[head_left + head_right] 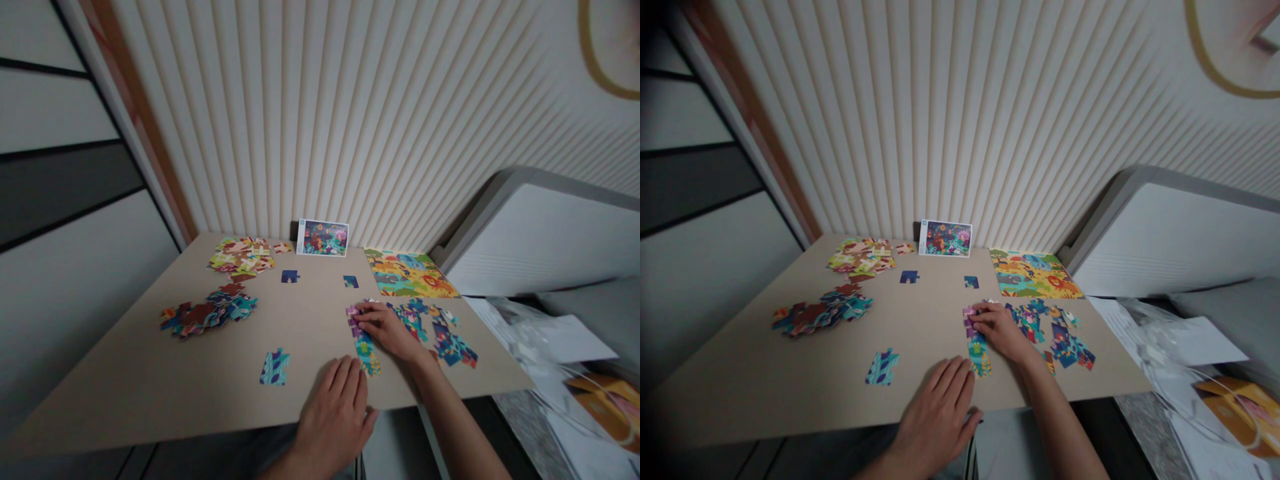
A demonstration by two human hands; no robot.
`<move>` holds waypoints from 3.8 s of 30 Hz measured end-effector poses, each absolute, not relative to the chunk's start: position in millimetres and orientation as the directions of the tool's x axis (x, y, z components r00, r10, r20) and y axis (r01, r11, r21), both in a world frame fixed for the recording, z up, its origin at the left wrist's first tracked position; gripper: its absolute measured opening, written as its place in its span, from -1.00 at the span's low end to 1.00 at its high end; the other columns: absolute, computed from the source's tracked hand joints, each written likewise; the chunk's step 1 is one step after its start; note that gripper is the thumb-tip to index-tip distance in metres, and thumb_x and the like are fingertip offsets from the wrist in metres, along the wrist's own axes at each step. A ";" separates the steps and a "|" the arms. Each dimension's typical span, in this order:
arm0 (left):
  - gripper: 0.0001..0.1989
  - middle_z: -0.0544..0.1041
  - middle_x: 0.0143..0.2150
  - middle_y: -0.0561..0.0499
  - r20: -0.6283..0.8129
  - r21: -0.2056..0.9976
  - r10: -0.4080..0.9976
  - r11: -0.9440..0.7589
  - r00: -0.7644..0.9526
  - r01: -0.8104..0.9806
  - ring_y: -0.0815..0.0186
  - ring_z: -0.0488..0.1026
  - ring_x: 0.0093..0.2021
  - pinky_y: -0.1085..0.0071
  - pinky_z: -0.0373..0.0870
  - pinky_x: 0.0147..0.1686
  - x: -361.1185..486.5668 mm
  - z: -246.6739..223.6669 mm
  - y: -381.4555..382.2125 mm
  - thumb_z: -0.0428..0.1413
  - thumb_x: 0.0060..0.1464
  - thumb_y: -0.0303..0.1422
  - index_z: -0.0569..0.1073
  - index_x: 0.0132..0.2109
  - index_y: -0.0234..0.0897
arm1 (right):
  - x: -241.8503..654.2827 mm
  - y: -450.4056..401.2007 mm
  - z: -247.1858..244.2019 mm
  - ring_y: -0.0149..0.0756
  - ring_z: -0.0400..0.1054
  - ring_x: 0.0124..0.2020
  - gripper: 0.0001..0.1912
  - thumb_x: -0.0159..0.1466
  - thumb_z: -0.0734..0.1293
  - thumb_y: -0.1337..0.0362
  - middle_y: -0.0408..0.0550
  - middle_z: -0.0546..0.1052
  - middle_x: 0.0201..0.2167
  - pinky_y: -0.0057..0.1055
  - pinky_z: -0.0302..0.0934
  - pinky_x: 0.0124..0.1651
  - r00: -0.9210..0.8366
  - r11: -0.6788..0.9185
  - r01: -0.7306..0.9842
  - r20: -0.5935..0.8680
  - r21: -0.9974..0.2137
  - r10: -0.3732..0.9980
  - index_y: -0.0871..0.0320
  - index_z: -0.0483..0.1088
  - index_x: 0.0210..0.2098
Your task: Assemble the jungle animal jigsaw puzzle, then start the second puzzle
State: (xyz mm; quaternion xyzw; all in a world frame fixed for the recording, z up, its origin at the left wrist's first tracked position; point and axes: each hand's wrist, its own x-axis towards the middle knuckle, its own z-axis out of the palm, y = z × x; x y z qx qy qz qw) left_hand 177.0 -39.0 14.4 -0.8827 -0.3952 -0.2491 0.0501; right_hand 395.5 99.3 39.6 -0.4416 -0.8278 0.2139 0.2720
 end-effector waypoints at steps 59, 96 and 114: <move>-0.64 0.54 0.12 -0.25 0.576 0.092 0.646 -0.659 0.500 0.746 0.01 0.47 0.17 0.05 0.42 0.18 179.7 9.8 -40.5 0.05 0.31 -0.23 0.50 0.10 -0.37 | 364.1 19.8 31.7 -0.06 0.42 0.12 -0.73 0.46 0.28 0.22 0.10 0.55 0.09 -0.05 0.30 0.22 -0.138 0.348 0.796 0.411 -0.496 0.901 0.03 0.59 0.03; -0.73 0.57 0.08 -0.04 0.470 0.133 0.745 -0.590 0.473 0.796 0.16 0.47 0.13 0.13 0.38 0.20 0.9 30.6 -13.8 0.06 0.31 -0.42 0.52 0.10 -0.17 | 379.9 21.5 25.2 -0.03 0.48 -0.02 -0.71 0.47 0.23 0.15 0.10 0.62 -0.06 -0.05 0.37 0.09 -0.121 0.328 0.763 0.375 -0.557 0.919 0.05 0.58 -0.10; -0.66 0.60 0.14 0.00 0.400 0.208 0.762 -0.617 0.510 0.759 0.14 0.46 0.17 0.12 0.41 0.19 -6.3 21.5 -0.2 0.16 0.27 -0.32 0.52 0.18 -0.10 | 377.2 21.0 28.1 -0.04 0.47 -0.02 -0.72 0.47 0.23 0.16 0.09 0.61 -0.06 -0.08 0.37 0.08 -0.124 0.330 0.778 0.385 -0.535 0.914 0.05 0.59 -0.09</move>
